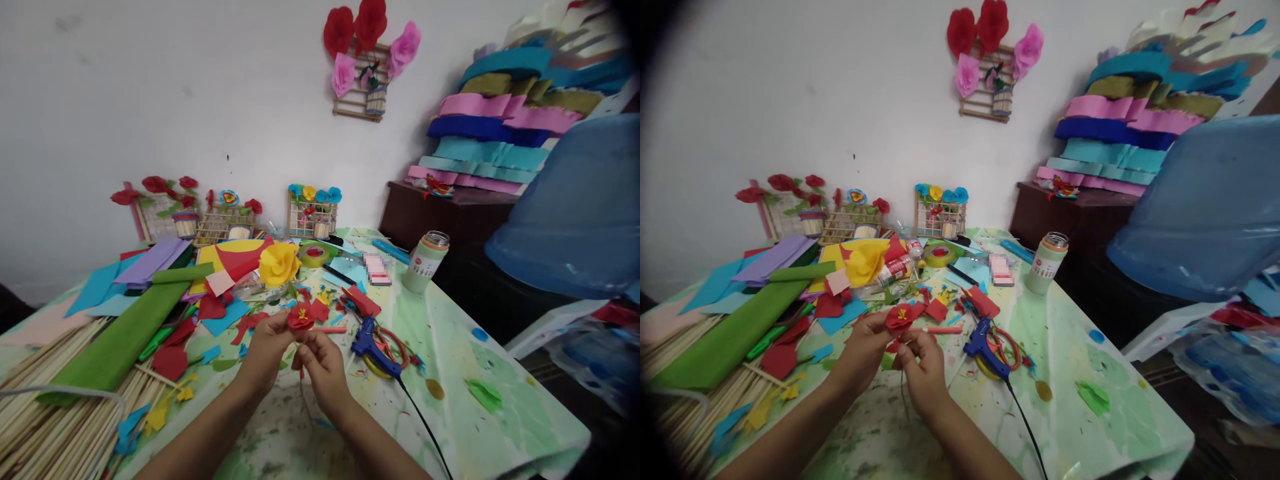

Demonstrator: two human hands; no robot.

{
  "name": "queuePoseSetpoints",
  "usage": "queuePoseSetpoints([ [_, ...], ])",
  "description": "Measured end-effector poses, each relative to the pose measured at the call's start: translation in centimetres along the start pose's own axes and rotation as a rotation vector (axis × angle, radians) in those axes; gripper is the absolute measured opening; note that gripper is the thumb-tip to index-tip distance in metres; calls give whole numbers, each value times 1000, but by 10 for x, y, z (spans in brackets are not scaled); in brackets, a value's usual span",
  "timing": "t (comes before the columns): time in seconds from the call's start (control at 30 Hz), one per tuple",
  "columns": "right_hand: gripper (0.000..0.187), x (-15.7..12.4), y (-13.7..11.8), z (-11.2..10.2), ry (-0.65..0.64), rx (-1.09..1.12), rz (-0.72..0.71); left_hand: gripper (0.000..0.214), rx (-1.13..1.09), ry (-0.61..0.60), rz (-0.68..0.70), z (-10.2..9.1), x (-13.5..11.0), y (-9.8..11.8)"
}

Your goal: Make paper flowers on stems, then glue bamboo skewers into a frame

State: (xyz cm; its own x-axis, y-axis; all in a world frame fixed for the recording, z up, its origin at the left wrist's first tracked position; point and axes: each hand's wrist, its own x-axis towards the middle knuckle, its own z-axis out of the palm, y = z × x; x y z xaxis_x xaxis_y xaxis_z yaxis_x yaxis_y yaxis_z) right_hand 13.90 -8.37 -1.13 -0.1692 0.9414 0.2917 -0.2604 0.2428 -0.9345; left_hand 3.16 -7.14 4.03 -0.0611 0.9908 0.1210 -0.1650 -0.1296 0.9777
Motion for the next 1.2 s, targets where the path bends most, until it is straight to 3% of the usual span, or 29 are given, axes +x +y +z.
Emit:
queuePoseSetpoints([
  [0.2, 28, 0, 0, -2, 50, -42, 32, 16, -171, -36, -127, 3, 0, 2],
  [0.37, 29, 0, -4, -3, 12, -83, 49, 24, -166, -76, -192, -2, 4, 4],
  [0.9, 28, 0, 6, -6, -22, -166, 11, 24, -80, 60, -87, -8, 9, -9],
  [1.0, 30, 1, 7, -7, 6, -201, -6, 28, -63, 86, -130, -4, 10, -11],
  [1.2, 29, 3, 12, -6, 52, -73, 58, 34, -60, 26, -169, -4, 11, -12],
])
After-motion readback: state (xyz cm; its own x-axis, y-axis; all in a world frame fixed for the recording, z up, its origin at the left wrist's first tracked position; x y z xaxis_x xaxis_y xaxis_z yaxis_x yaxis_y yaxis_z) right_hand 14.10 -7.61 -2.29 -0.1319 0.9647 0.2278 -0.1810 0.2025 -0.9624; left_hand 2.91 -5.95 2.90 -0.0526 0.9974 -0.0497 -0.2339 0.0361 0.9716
